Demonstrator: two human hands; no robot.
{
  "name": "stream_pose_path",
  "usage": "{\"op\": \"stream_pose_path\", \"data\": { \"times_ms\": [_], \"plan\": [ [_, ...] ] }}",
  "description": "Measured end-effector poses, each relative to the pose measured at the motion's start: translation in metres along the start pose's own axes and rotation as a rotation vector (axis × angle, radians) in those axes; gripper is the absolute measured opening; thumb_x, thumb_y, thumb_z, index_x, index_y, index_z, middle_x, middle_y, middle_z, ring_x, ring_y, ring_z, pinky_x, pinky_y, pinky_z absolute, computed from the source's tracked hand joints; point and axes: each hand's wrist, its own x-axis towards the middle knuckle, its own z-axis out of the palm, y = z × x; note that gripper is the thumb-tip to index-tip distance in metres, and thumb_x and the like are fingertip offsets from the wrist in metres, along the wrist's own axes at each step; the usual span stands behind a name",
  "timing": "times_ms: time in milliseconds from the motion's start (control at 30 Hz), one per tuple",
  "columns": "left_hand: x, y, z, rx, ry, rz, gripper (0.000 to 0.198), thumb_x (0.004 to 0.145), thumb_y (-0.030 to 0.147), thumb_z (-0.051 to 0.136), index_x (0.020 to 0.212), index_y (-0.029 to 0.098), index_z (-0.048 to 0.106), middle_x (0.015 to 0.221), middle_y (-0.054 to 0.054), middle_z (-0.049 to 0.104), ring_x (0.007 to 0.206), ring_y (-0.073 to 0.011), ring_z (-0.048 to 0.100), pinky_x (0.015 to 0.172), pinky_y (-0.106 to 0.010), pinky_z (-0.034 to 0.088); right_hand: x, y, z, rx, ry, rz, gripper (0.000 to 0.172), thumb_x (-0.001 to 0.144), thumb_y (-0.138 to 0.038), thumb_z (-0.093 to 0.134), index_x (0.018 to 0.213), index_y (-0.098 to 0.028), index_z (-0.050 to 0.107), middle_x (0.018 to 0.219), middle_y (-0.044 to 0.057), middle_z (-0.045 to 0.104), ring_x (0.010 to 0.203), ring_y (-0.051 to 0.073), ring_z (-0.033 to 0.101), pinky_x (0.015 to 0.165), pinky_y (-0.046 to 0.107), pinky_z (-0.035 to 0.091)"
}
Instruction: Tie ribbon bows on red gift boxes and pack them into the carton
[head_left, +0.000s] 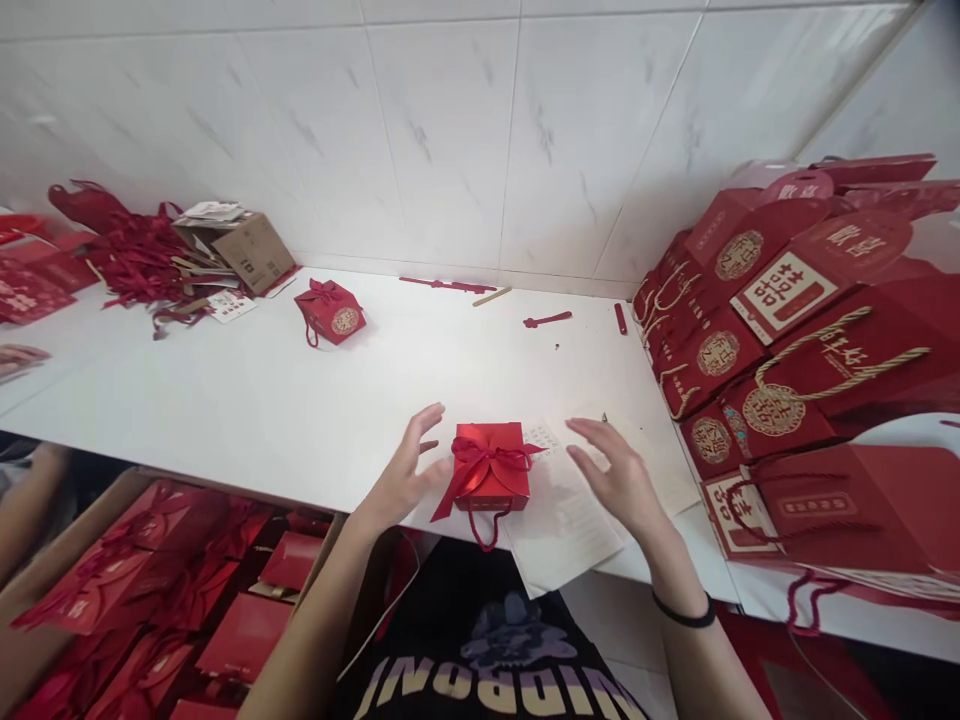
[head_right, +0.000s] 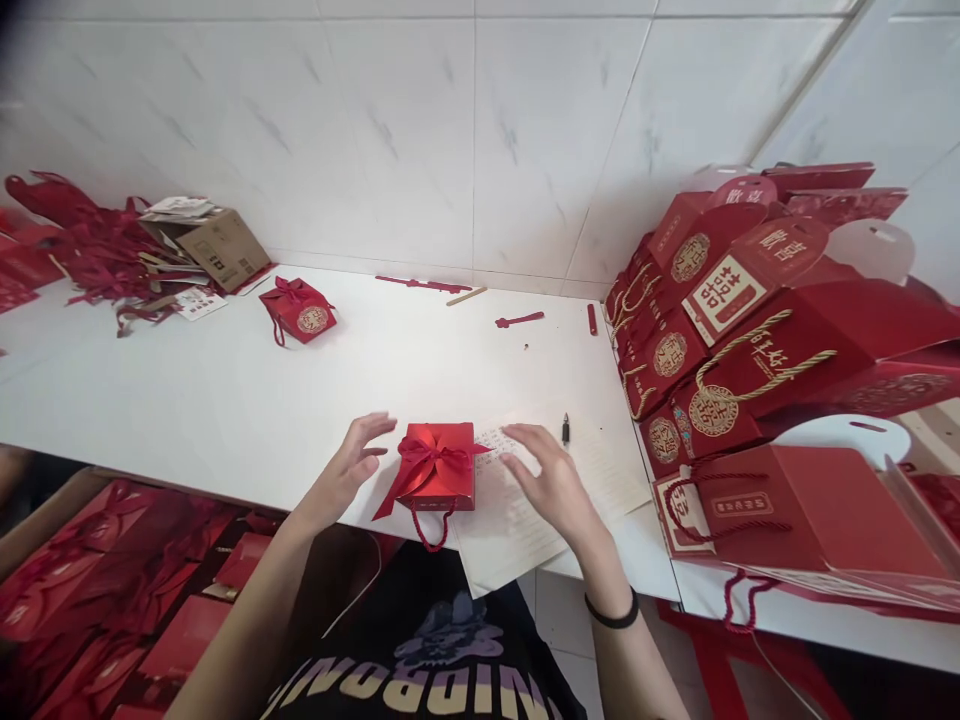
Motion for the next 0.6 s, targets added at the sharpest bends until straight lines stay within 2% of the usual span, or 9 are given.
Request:
{"op": "stream_pose_path", "data": {
  "times_ms": [33, 100, 200, 267, 367, 500, 567, 600],
  "plan": [
    [-0.003, 0.0, -0.002, 0.009, 0.019, -0.04, 0.057, 0.077, 0.057, 0.054, 0.121, 0.022, 0.048, 0.128, -0.012, 0.05, 0.121, -0.0272, 0.046, 0.097, -0.038, 0.041, 0.002, -0.012, 0.002, 0.084, -0.074, 0.006, 0.03, 0.093, -0.04, 0.05, 0.115, -0.022, 0.059, 0.114, 0.01, 0.06, 0.106, 0.026, 0.055, 0.092, 0.042, 0.046],
    [-0.009, 0.003, -0.004, 0.098, -0.034, -0.143, 0.042, 0.081, 0.057, 0.047, 0.096, 0.019, 0.058, 0.1, -0.007, 0.062, 0.094, -0.0219, 0.057, 0.082, -0.032, 0.044, 0.006, -0.029, 0.007, 0.212, -0.179, 0.038, 0.031, 0.092, -0.043, 0.053, 0.114, -0.023, 0.059, 0.112, 0.009, 0.06, 0.102, 0.025, 0.056, 0.088, 0.04, 0.048],
    [-0.017, 0.01, -0.002, 0.196, -0.173, -0.281, 0.039, 0.082, 0.054, 0.047, 0.073, 0.018, 0.056, 0.07, 0.0, 0.057, 0.066, -0.0144, 0.049, 0.063, -0.025, 0.038, 0.012, -0.038, 0.014, 0.312, -0.236, 0.089, 0.027, 0.09, -0.044, 0.055, 0.106, -0.023, 0.061, 0.103, 0.007, 0.062, 0.095, 0.023, 0.057, 0.084, 0.037, 0.047],
    [-0.021, 0.012, 0.002, 0.165, -0.199, -0.327, 0.038, 0.08, 0.053, 0.05, 0.069, 0.018, 0.053, 0.063, 0.003, 0.051, 0.059, -0.012, 0.042, 0.056, -0.023, 0.033, 0.014, -0.04, 0.017, 0.36, -0.246, 0.115, 0.024, 0.091, -0.044, 0.054, 0.093, -0.022, 0.063, 0.093, 0.005, 0.063, 0.087, 0.021, 0.058, 0.08, 0.034, 0.047],
    [-0.022, 0.011, 0.008, 0.04, -0.205, -0.321, 0.037, 0.079, 0.051, 0.053, 0.064, 0.018, 0.049, 0.058, 0.005, 0.044, 0.054, -0.0097, 0.036, 0.052, -0.022, 0.028, 0.016, -0.044, 0.02, 0.408, -0.226, 0.15, 0.028, 0.092, -0.043, 0.05, 0.078, -0.02, 0.06, 0.08, 0.004, 0.061, 0.078, 0.019, 0.057, 0.074, 0.031, 0.045],
    [-0.019, -0.002, 0.006, -0.134, -0.182, -0.274, 0.035, 0.08, 0.046, 0.055, 0.061, 0.017, 0.049, 0.058, 0.003, 0.048, 0.056, -0.0095, 0.041, 0.057, -0.022, 0.033, 0.015, -0.049, 0.022, 0.399, -0.184, 0.212, 0.032, 0.092, -0.044, 0.048, 0.073, -0.019, 0.057, 0.075, 0.003, 0.06, 0.073, 0.018, 0.056, 0.069, 0.027, 0.044],
    [-0.017, -0.012, -0.003, -0.293, -0.086, -0.271, 0.033, 0.077, 0.042, 0.059, 0.059, 0.017, 0.049, 0.057, 0.003, 0.049, 0.058, -0.0098, 0.045, 0.062, -0.023, 0.038, 0.013, -0.04, 0.018, 0.37, -0.098, 0.27, 0.033, 0.09, -0.045, 0.049, 0.073, -0.019, 0.056, 0.073, 0.003, 0.059, 0.071, 0.018, 0.055, 0.066, 0.027, 0.044],
    [-0.016, -0.018, -0.009, -0.401, 0.02, -0.284, 0.032, 0.074, 0.04, 0.062, 0.057, 0.017, 0.048, 0.055, 0.004, 0.048, 0.057, -0.0097, 0.046, 0.065, -0.024, 0.041, 0.011, -0.032, 0.013, 0.344, -0.016, 0.32, 0.033, 0.088, -0.047, 0.05, 0.073, -0.018, 0.057, 0.072, 0.004, 0.06, 0.069, 0.018, 0.055, 0.065, 0.028, 0.045]
  ]
}}
